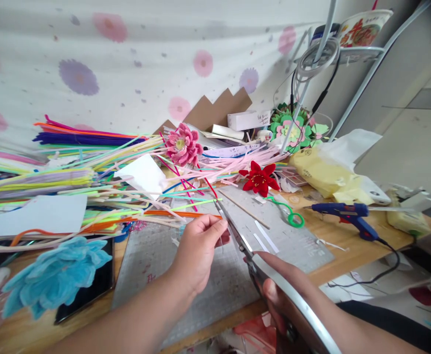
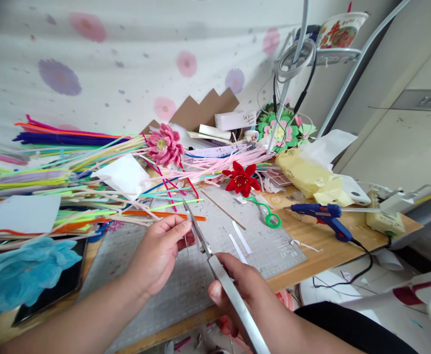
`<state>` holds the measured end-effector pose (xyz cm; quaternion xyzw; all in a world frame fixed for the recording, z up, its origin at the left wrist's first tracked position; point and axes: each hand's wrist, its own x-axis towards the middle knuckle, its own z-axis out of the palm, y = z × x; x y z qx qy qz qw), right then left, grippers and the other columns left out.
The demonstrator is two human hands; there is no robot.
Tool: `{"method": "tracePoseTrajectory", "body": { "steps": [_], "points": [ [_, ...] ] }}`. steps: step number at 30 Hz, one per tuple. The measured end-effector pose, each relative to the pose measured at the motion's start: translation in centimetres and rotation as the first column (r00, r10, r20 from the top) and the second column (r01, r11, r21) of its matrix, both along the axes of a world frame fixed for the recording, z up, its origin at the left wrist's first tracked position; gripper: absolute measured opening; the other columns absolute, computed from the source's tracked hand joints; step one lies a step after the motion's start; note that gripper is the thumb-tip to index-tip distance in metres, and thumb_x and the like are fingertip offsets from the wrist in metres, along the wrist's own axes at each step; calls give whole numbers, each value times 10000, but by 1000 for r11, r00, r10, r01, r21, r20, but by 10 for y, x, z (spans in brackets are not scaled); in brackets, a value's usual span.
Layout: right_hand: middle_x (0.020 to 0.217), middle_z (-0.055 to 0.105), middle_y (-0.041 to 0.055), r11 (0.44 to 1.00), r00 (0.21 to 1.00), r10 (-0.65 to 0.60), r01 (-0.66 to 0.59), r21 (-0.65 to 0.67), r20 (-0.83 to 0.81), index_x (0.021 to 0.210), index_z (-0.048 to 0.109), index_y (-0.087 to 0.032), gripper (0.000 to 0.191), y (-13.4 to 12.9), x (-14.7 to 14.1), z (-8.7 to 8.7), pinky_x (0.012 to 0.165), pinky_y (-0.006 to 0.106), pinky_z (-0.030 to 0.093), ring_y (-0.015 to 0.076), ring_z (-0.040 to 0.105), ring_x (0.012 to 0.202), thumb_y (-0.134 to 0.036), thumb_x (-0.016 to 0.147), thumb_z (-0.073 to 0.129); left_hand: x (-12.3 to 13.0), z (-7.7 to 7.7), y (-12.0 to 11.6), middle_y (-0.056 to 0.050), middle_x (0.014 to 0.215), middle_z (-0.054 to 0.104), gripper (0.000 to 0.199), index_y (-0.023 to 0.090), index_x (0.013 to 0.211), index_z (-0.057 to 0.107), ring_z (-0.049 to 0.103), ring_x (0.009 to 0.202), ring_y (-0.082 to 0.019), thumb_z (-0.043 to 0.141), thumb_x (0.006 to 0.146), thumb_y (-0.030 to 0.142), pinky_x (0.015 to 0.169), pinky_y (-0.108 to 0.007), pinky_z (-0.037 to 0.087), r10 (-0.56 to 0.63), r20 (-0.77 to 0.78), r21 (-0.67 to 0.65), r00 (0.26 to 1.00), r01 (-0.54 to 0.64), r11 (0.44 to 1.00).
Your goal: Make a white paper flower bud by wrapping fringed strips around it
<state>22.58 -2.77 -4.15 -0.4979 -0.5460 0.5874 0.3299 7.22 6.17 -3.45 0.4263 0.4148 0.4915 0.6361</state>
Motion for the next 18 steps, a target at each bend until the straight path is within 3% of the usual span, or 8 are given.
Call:
{"method": "tracePoseTrajectory", "body": {
  "steps": [4,7,9,11,13,14,16,18],
  "points": [
    [465,410,-96,1000,1000,-17,17,-1,-6,1090,519,-153,619,4,-1,-5,398,189,373,62,379,350,-703,815,447,0,-1,1,12,592,574,176,150,608,590,519,602,-122,688,708,256,636,-272,432,-8,-1,11,1000,8,1000],
    [576,517,-43,992,975,-120,112,53,186,1179,493,-159,611,23,16,-3,394,219,396,90,442,374,-661,835,440,-2,-2,4,4,607,597,162,148,615,608,537,607,-122,696,699,255,632,-263,438,-11,11,4,1000,10,1000],
    [767,625,36,964,857,-237,149,220,458,1166,537,-169,530,42,37,1,440,245,422,130,547,474,-570,820,520,-4,-2,6,-12,640,627,149,145,639,626,560,629,-129,700,695,261,641,-266,452,-22,18,-6,1000,22,1000],
    [853,679,87,922,630,-336,69,380,700,1093,607,-164,447,60,61,4,592,287,462,219,644,698,-477,774,594,-5,-3,8,-26,656,646,152,141,655,637,571,635,-134,702,696,272,642,-270,461,-51,17,-14,999,52,999],
    [884,708,111,918,399,-354,-23,395,846,1099,625,-160,408,74,82,2,651,306,455,266,660,797,-396,769,584,-6,-2,10,-29,652,651,156,139,648,635,570,626,-132,706,691,271,638,-270,465,-78,19,-24,997,78,997],
    [906,714,123,921,328,-348,-57,386,878,1109,625,-152,409,78,90,-1,670,312,453,280,661,829,-372,768,576,-7,-2,10,-30,656,655,155,139,644,631,572,625,-131,709,688,266,637,-269,467,-87,24,-34,996,88,996],
    [935,718,138,925,265,-330,-100,367,906,1125,623,-140,414,83,100,-8,686,317,451,288,663,844,-344,770,565,-7,-2,10,-34,680,668,149,140,642,623,585,645,-132,709,689,252,650,-268,470,-105,41,-49,994,107,993],
    [937,716,144,924,262,-319,-126,360,911,1139,619,-132,423,83,104,-13,700,323,451,291,662,846,-338,773,571,-7,-2,10,-39,702,683,138,143,649,617,607,679,-140,703,701,238,673,-274,474,-127,75,-61,989,132,989]
  ]
}}
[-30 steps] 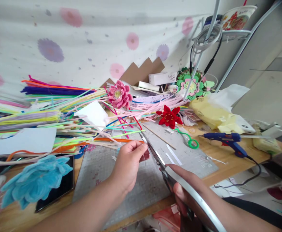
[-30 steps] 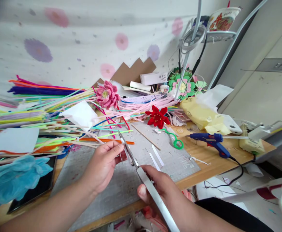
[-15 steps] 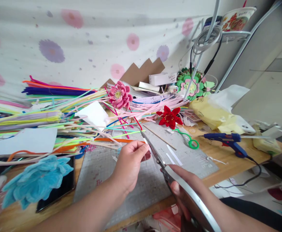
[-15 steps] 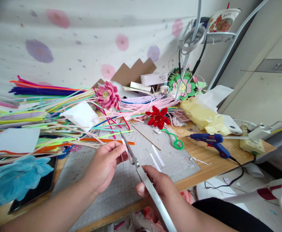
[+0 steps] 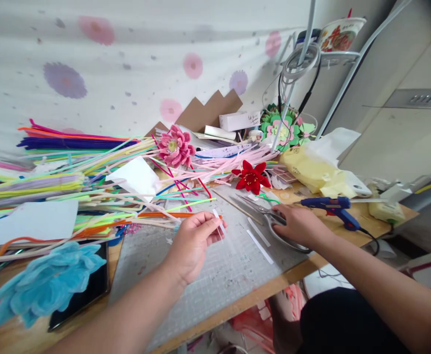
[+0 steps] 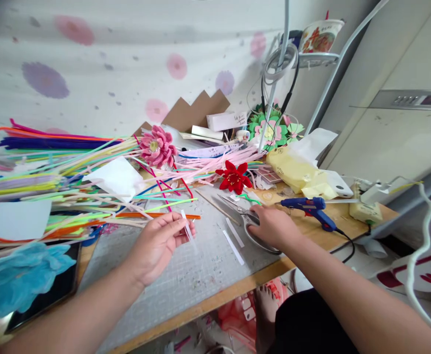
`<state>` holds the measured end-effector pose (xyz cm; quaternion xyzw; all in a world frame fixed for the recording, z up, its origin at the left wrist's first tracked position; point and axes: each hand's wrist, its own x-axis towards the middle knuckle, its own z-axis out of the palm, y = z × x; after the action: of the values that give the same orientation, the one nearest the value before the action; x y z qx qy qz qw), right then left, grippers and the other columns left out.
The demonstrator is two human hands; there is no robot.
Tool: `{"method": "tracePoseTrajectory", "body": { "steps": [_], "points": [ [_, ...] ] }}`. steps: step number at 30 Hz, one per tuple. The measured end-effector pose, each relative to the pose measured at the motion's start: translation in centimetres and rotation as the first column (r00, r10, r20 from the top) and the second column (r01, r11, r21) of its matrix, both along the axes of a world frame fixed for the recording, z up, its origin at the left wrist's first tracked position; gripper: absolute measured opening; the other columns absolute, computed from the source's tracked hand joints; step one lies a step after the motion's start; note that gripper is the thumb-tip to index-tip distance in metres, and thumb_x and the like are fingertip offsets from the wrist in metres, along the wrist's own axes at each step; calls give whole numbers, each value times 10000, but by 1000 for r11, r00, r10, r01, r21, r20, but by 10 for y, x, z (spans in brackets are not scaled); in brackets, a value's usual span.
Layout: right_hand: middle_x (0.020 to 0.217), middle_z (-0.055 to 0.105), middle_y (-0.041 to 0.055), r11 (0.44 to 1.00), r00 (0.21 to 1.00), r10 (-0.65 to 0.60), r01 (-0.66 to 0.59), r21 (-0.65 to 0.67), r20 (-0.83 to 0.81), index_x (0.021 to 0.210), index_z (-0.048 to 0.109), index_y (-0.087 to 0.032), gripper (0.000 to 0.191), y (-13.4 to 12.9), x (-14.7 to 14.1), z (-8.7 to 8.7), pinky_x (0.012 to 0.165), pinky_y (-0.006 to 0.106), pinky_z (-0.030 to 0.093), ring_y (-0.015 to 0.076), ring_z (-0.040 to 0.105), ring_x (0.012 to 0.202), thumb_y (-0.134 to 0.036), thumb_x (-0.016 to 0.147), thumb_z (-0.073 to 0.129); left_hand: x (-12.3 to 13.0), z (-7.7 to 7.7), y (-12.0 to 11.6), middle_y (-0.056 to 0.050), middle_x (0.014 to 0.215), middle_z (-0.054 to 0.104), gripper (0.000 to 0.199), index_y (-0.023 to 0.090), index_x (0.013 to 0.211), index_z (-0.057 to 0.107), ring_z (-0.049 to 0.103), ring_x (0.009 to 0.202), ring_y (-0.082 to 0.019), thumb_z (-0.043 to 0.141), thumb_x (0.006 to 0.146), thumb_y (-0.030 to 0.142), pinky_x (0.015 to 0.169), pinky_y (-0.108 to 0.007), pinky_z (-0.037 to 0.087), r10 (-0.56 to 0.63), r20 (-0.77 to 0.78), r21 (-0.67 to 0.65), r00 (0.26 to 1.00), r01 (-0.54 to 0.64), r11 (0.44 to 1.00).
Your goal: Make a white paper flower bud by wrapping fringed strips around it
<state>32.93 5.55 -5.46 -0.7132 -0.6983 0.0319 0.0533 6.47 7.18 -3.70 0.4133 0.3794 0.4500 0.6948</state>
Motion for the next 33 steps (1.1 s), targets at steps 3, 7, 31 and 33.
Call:
{"method": "tracePoseTrajectory", "body": {
  "steps": [3,7,31,33],
  "points": [
    [994,692,164,999,999,35,-35,-3,28,1182,606,-129,447,-4,-3,0,747,352,457,306,650,888,-347,793,576,-1,-1,0,-48,728,705,123,148,670,616,635,717,-154,700,714,225,705,-289,478,-35,57,-25,998,36,999],
    [1095,620,162,974,989,142,-133,182,-38,1109,661,-155,322,-14,-25,15,858,385,438,293,594,987,-303,846,549,0,-3,-1,-64,759,726,121,147,688,624,658,742,-168,712,714,225,732,-305,478,-38,92,-39,995,42,998],
    [930,697,104,906,833,419,-412,101,-362,935,723,-151,204,3,-57,32,782,319,449,217,622,867,-149,737,673,-7,1,18,56,523,529,141,178,638,611,465,528,-86,738,657,236,542,-203,366,240,-2,195,971,-236,952],
    [961,698,110,949,797,314,-279,146,-516,1021,690,-130,252,1,-46,36,769,322,468,206,629,853,-260,820,611,-3,-1,12,56,505,510,145,178,635,597,457,518,-88,718,685,240,537,-204,360,181,3,197,983,-178,964]
  ]
}}
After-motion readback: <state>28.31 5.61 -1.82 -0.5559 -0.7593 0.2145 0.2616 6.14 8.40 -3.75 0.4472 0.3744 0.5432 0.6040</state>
